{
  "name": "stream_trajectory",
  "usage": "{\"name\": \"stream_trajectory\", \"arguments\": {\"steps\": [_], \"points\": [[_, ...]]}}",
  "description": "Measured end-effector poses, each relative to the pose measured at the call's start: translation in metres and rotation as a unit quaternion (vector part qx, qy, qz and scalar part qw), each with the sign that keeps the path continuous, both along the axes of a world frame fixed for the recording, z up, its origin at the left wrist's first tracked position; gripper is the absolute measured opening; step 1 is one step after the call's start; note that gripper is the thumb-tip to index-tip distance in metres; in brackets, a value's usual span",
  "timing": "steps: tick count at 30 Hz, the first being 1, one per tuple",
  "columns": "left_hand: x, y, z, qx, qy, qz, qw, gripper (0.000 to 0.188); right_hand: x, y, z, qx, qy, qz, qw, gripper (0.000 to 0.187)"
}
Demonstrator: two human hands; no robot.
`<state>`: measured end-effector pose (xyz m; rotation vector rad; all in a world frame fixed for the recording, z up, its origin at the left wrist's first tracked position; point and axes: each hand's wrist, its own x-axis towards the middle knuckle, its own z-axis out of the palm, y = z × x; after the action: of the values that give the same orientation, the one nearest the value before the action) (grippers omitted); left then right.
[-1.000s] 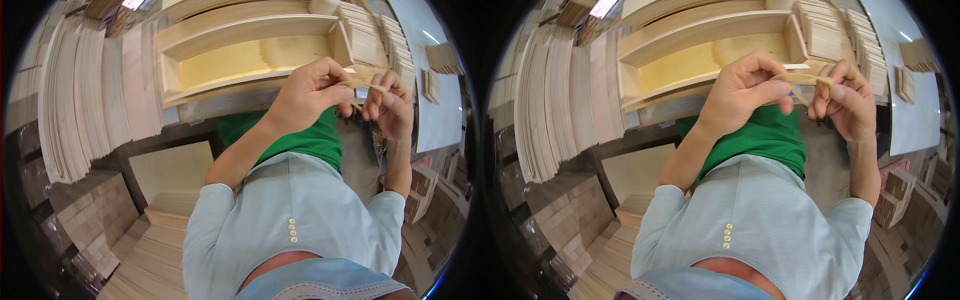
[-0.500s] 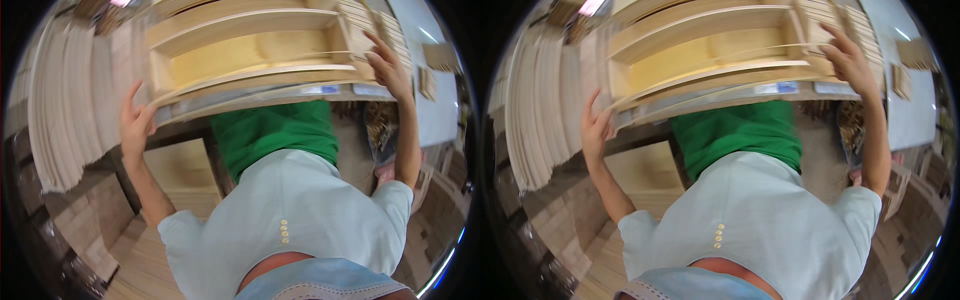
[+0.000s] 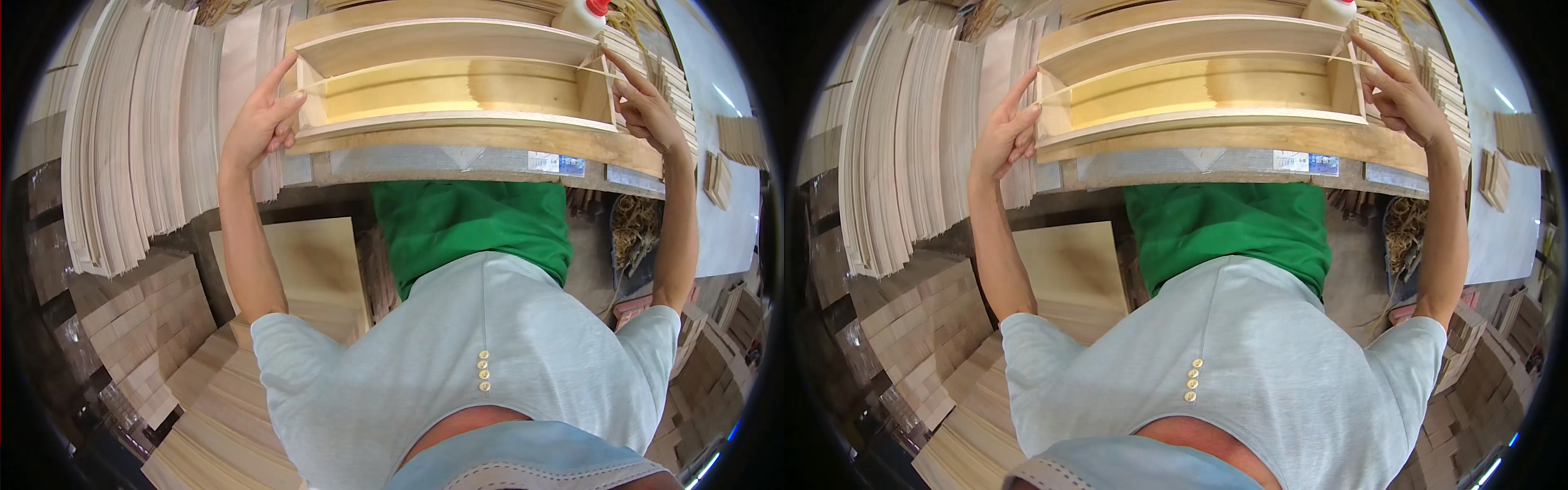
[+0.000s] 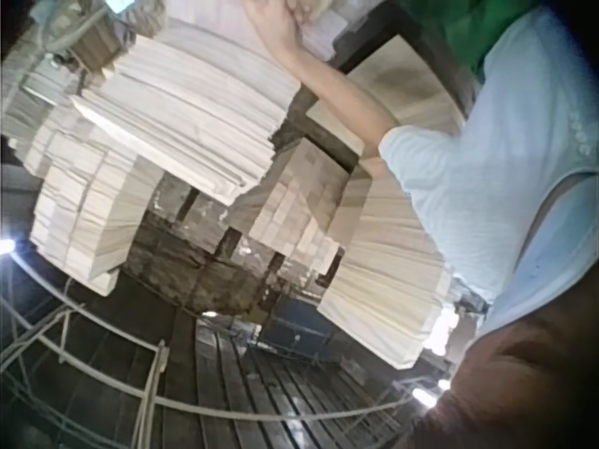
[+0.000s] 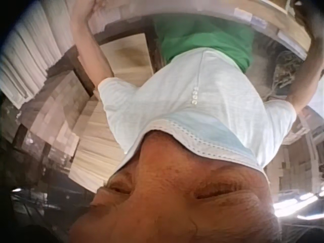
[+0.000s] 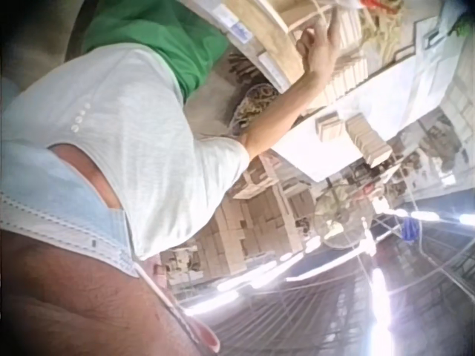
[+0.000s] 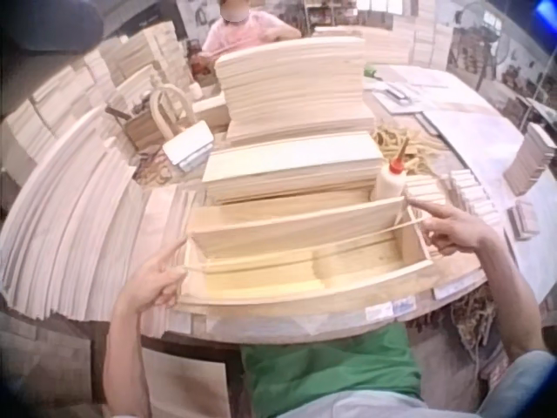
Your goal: Gluing and assembling thin wooden sheets to form rectangular boxes at a manufacturing workbench.
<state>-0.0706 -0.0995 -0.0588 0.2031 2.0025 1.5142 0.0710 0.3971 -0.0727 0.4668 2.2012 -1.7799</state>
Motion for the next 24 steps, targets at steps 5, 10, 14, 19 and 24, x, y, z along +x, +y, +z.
{"name": "stream_trajectory", "arguments": {"steps": [5,10,14,19,24], "points": [[-0.006,0.002,-0.003,0.011,-0.01,-0.015,1.0,0.068,-0.003,-0.001,-0.004,-0.017,0.009,0.019,1.0,0.052],[-0.008,0.0,-0.005,0.029,-0.001,0.035,0.999,0.082,-0.003,0.0,-0.011,-0.01,0.001,0.014,1.0,0.055],[-0.01,0.004,-0.004,0.007,-0.002,0.02,1.0,0.078,-0.004,0.002,-0.014,-0.005,0.011,0.008,1.0,0.056],[-0.015,0.006,-0.004,0.003,0.011,0.0,1.0,0.083,-0.008,-0.001,-0.01,-0.008,0.029,0.034,0.999,0.056],[-0.022,0.007,-0.001,-0.016,-0.016,-0.022,1.0,0.089,-0.01,0.008,-0.015,-0.01,0.042,0.05,0.998,0.058]]}}
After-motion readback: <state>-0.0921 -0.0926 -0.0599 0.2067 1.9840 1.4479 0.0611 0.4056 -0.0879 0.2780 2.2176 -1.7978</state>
